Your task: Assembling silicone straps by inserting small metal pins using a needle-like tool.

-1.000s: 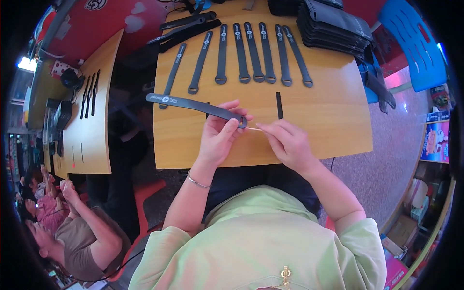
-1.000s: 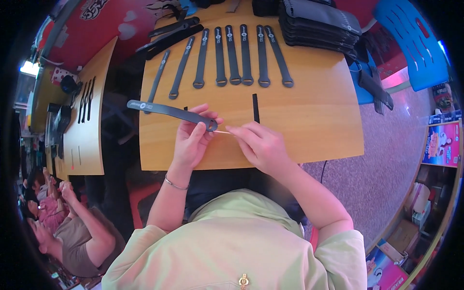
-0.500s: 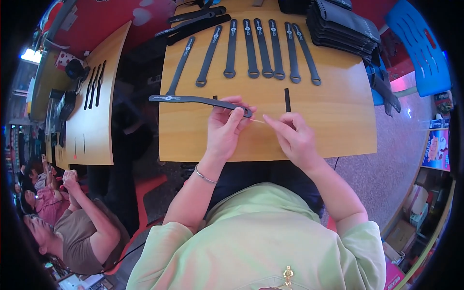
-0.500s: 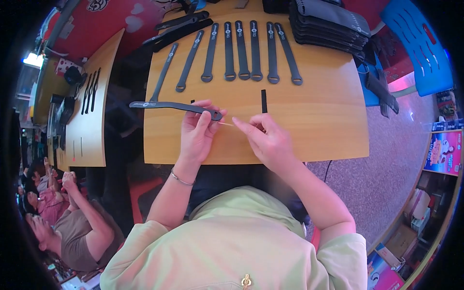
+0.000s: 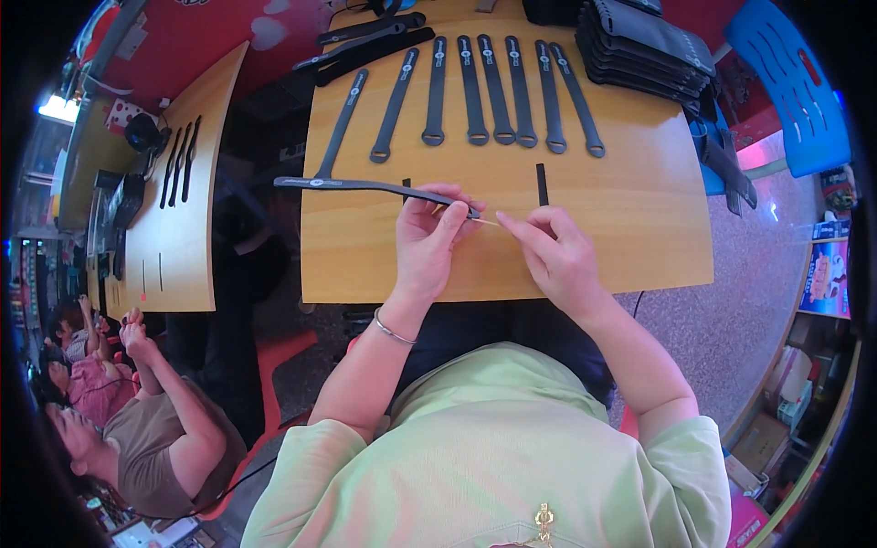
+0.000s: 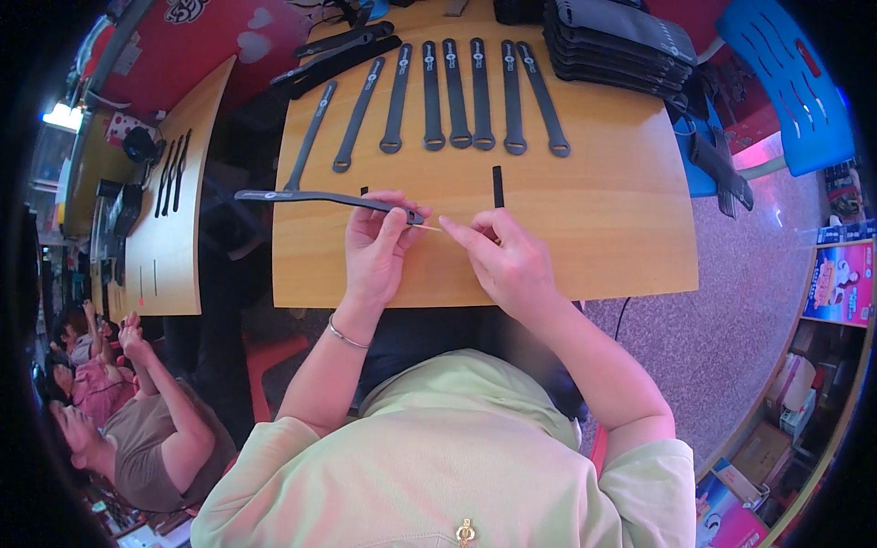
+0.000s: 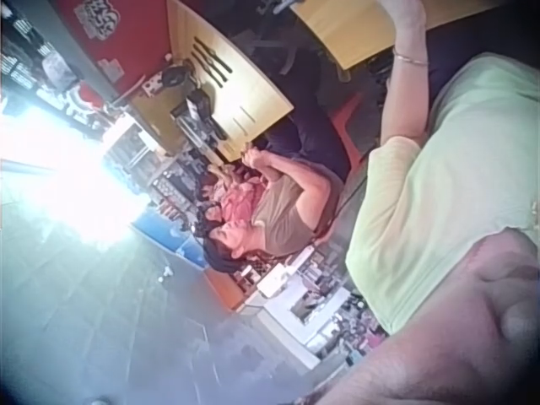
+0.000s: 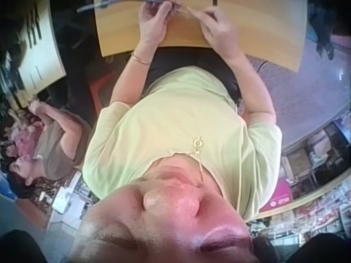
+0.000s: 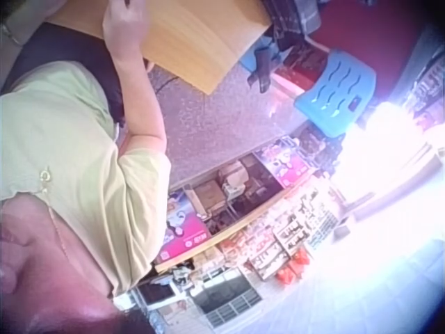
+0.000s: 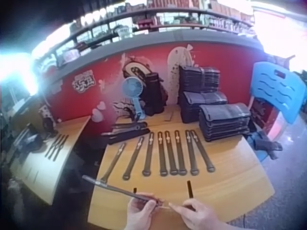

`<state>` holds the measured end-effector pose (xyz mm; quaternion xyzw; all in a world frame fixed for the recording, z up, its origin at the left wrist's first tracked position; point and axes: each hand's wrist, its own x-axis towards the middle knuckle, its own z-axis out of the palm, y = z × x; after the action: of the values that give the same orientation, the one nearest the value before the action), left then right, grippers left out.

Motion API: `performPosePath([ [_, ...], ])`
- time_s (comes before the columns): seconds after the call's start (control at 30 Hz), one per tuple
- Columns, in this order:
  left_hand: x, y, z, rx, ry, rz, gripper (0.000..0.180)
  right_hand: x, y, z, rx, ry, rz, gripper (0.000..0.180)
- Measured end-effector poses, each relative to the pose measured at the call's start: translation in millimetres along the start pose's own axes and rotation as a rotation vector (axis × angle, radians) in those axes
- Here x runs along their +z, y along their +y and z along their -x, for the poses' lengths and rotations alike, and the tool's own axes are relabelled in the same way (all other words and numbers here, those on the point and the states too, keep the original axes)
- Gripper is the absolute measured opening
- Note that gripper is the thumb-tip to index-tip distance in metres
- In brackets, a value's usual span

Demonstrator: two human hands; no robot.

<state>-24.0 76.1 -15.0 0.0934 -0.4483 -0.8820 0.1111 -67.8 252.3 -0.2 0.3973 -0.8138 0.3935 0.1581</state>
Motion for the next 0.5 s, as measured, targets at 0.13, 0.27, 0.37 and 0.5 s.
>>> performPosePath([
  [0.13, -0.7, -2.3, -0.1, 0.020, -0.010, -0.004, 0.015, 0.0, 0.2, 0.7, 0.007, -0.009, 0.011, 0.041],
  [0.27, -2.5, -6.5, -0.4, 0.066, -0.015, -0.036, 0.010, 0.2, 0.0, 1.2, 0.034, -0.005, 0.010, 0.040],
  [0.37, -3.9, -8.5, -0.3, 0.104, -0.036, -0.068, 0.009, 0.6, 0.5, 1.4, 0.033, 0.012, 0.024, 0.039],
  [0.5, -0.8, -7.4, 0.3, 0.095, -0.025, -0.135, 0.009, 1.0, 0.5, 1.4, 0.053, 0.020, 0.041, 0.039],
])
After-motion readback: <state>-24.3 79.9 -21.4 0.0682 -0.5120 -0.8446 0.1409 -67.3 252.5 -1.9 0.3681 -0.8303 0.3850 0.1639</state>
